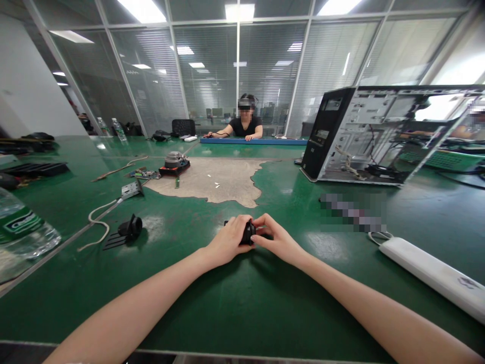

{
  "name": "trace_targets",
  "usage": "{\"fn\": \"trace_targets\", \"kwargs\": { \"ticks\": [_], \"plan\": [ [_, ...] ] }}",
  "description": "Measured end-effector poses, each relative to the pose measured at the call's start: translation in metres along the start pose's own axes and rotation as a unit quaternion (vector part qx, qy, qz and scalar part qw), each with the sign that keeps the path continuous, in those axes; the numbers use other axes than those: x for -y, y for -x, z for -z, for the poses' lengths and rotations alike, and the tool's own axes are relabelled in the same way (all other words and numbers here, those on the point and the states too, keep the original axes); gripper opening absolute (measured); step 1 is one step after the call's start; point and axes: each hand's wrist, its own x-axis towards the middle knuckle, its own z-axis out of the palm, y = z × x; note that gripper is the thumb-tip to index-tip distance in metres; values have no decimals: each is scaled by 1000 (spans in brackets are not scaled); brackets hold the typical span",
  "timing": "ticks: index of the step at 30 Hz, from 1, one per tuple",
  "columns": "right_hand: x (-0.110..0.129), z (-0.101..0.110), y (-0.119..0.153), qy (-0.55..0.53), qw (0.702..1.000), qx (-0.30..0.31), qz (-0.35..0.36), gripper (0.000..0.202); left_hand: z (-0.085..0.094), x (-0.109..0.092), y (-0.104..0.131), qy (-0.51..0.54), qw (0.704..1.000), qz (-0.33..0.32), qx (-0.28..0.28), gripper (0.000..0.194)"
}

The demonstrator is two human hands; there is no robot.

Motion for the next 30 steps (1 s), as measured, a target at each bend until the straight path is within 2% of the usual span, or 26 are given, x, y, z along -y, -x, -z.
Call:
{"fn": "trace_targets", "kwargs": {
  "ticks": [2, 7, 11, 17, 23, 26, 30],
  "plan": [
    [1, 5, 1, 11, 1000, -8, 4, 22, 0, 0, 0, 0, 1000, 1, 0, 56],
    [-5, 16, -1, -25, 998, -37, -45, 29, 1, 0, 0, -3, 1000, 0, 4, 57],
    [-11, 11, -8, -61, 995, 5, -74, 31, 0, 0, 0, -9, 1000, -5, 6, 58],
    [-12, 6, -13, -32, 995, 3, -92, 30, 0, 1, -1, -4, 1000, -9, 11, 56],
    [-1, 4, -5, -28, 998, 21, -61, 28, 1, 0, -1, 9, 1000, -5, 10, 57],
    [0, 1, -2, -2, 1000, 11, -27, 24, 2, 0, -1, 13, 1000, -5, 8, 55],
    [-3, -1, -3, 6, 1000, -9, -27, 16, 2, -1, 0, 4, 1000, -7, 7, 56]
  ]
}}
